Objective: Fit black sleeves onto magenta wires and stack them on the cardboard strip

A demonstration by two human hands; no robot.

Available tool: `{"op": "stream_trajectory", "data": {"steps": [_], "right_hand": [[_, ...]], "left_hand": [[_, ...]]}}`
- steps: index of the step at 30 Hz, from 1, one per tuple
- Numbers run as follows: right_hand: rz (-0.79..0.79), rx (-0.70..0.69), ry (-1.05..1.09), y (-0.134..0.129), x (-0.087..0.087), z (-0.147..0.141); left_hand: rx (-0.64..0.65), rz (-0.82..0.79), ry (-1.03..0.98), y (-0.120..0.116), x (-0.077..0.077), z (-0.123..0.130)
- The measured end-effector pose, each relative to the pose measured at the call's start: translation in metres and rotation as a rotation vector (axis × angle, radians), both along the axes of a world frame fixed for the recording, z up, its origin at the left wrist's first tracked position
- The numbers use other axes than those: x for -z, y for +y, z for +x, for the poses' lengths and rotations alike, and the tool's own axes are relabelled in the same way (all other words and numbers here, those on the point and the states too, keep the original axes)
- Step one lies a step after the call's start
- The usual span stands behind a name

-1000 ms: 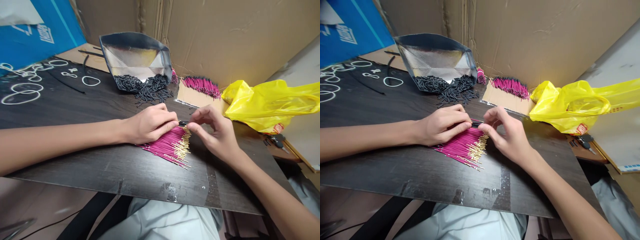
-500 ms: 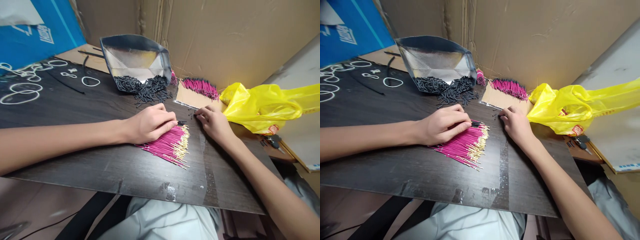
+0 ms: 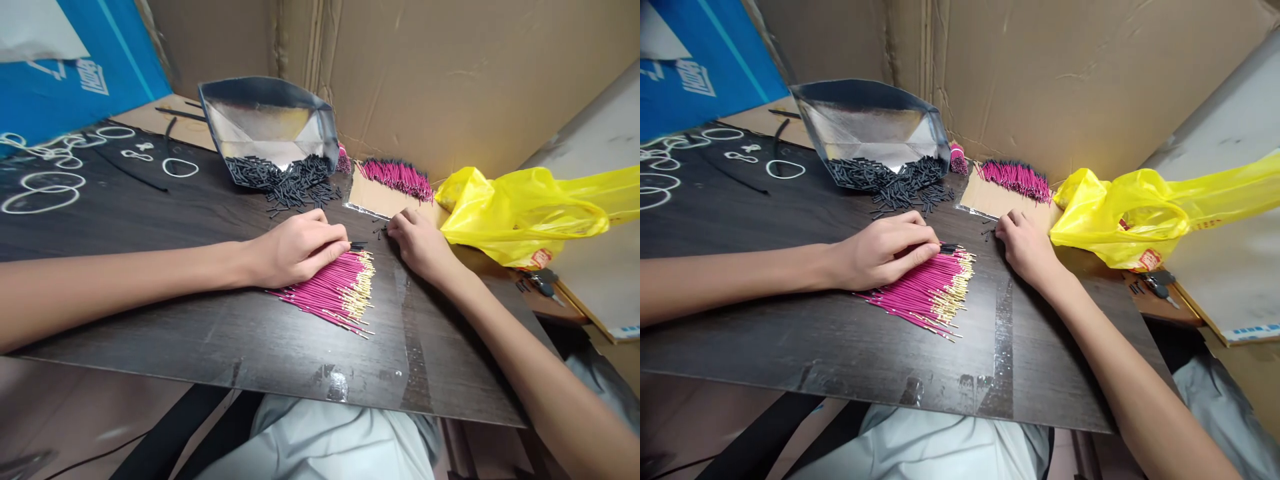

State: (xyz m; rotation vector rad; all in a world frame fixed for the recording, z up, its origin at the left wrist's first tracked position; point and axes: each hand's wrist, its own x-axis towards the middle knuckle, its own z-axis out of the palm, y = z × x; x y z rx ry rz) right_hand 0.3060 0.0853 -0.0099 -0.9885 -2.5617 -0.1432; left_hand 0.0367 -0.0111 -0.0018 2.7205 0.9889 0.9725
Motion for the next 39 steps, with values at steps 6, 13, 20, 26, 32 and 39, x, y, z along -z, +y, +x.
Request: {"op": "stream_trajectory", "data": {"steps": [6,13,20,26,32,39], "right_hand": [[-0.211,-0.216,0.366,-0.054,-0.018,-0.021],[-0.286,-0.275,0.488,-0.074,-0.017,-0.032],[-0.277,-0.287,0.478,-0.076,-0.016,-0.033],[-0.26,-0.283,0.468,-0.076,-0.016,-0.033],[-0.237,-0.273,0.451,-0.075,-0.016,-0.032],[-0.22,-0.294,0.437,-0.076,-0.016,-0.032]], "left_hand": [[-0.016,-0.021,-0.016,-0.002,-0.001,0.0],[-0.057,-0.024,-0.049,-0.003,-0.001,0.001],[-0.074,-0.021,-0.038,-0.003,-0.001,0.001],[-0.065,-0.014,-0.039,-0.002,0.0,0.001],[-0.074,-0.02,-0.044,-0.003,-0.001,0.001],[-0.04,0.01,-0.033,-0.001,0.002,0.001]]}}
